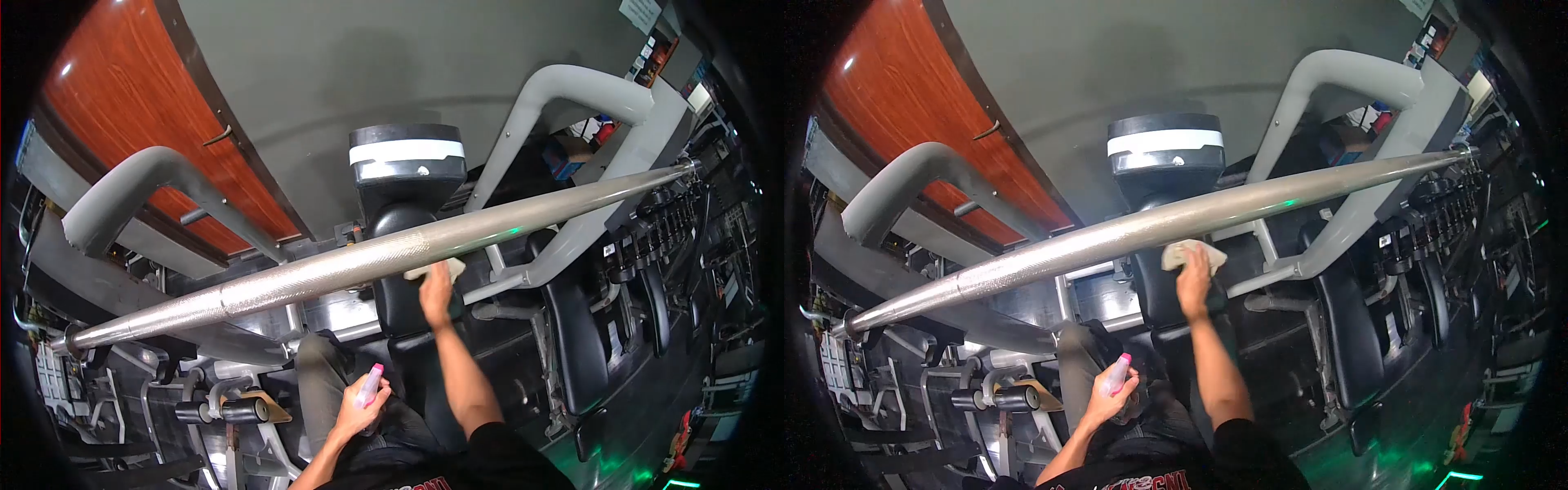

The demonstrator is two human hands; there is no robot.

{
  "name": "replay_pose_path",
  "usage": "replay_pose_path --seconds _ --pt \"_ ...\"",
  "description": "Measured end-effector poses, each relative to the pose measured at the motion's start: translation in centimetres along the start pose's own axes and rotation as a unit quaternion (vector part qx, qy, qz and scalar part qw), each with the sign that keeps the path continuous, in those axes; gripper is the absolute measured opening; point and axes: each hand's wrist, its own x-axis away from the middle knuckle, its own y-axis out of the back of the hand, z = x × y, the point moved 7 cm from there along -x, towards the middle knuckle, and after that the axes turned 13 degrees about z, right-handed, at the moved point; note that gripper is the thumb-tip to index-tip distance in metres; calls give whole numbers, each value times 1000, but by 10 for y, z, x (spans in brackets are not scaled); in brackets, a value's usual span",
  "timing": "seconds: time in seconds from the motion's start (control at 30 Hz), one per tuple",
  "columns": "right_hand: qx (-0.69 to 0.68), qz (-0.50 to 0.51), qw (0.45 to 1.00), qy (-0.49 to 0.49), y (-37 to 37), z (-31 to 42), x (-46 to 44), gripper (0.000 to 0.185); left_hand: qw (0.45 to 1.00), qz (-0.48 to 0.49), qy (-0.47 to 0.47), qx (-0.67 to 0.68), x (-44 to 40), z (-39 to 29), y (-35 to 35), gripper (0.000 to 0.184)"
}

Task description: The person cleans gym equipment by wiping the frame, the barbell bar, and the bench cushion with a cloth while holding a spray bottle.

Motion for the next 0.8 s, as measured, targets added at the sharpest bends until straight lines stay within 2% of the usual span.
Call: replay_pose_path --seconds 0.03,0.07,0.1,0.13,0.2,0.27,0.3,0.33,0.37,0.4,0.47,0.57,0.63,0.67,0.73,0.77,0.8 --pt "26 15 999 41 -20 17 7 39 1000 -1 21 19 2 6 0 14" --pt "4 168 985 35 -41 42 12 38 998 -2 42 38 3 11 0 14" --pt "17 173 976 130 -54 73 26 36 998 -4 44 39 4 11 0 14" --pt "101 222 943 228 -94 78 43 31 999 -3 39 24 5 10 0 13" --pt "237 263 889 290 -119 70 59 28 999 -4 33 6 5 8 3 13" --pt "200 314 874 311 -90 64 53 25 999 -23 -10 -36 7 5 6 14" --pt "152 315 883 312 -74 54 47 24 1000 -15 21 5 7 18 6 15" --pt "119 225 913 319 -36 55 40 24 1000 -17 23 7 8 17 7 15" --pt "99 246 920 290 -26 34 33 27 999 -10 41 13 8 17 7 16" --pt "117 209 932 273 2 29 23 31 998 -4 58 18 7 17 6 17" --pt "124 186 957 187 19 -6 17 42 999 -8 35 4 6 19 7 17" --pt "125 173 967 140 15 -26 18 45 1000 -11 20 -5 7 17 9 17" --pt "33 3 999 -35 21 -57 23 43 1000 -15 25 -2 10 16 13 17" --pt "-7 -47 986 -158 9 -77 30 44 999 -23 28 10 12 17 14 17" --pt "112 -56 989 -77 5 -25 34 45 999 -33 33 21 16 21 16 17" --pt "88 -19 994 -63 -17 -16 38 47 998 -37 35 26 16 25 17 17" --pt "66 11 998 6 -27 12 43 43 998 -41 39 34 17 28 15 17"
